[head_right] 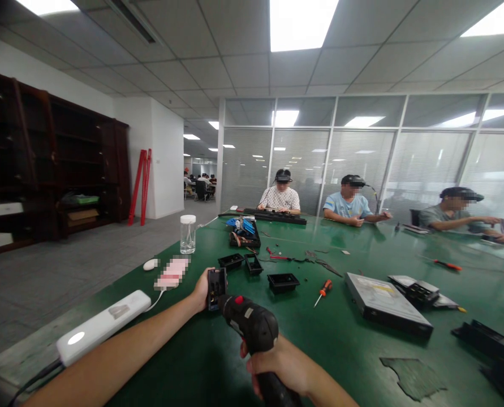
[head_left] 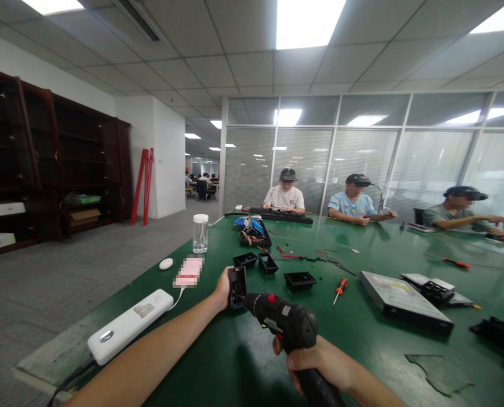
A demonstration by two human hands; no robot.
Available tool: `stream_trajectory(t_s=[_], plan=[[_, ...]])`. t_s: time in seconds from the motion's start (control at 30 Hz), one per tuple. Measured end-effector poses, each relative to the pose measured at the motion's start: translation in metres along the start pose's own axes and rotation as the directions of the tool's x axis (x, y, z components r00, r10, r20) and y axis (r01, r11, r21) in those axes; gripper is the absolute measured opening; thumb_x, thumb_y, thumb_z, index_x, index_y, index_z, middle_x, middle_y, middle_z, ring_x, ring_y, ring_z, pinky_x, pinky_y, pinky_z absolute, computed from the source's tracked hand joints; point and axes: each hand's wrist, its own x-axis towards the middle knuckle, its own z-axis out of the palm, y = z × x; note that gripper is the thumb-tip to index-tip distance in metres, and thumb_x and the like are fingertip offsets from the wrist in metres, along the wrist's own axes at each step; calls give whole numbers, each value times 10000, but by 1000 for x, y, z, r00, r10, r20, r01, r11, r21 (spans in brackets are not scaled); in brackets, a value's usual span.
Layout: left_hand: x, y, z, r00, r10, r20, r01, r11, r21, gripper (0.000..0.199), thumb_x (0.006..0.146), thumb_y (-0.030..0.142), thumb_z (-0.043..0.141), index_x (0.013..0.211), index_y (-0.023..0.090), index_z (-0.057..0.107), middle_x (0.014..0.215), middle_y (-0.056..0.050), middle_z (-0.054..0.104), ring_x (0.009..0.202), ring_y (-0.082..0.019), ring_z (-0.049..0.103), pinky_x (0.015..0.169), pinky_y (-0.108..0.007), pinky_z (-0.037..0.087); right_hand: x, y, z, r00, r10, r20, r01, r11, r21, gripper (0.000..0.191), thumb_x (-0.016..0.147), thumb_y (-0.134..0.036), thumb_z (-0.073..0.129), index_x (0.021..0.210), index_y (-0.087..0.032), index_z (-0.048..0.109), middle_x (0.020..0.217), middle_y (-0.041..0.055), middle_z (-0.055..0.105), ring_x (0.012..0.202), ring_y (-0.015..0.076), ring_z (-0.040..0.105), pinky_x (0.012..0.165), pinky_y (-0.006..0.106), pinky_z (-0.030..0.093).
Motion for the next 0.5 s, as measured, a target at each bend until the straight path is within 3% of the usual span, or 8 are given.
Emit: stream_trajectory(t_s=[0.5], plan=[[-2,1,1,1000,-4,-16,5,1000,19,351,653,488,444,625,151,539,503,-28,546,459,-173,529,464,-281,403,-1,-3,3,999,37,-19,-37,999,-4,307,568,-225,526,862,-146,495,454,-28,527,412,108,480,425,203,364]])
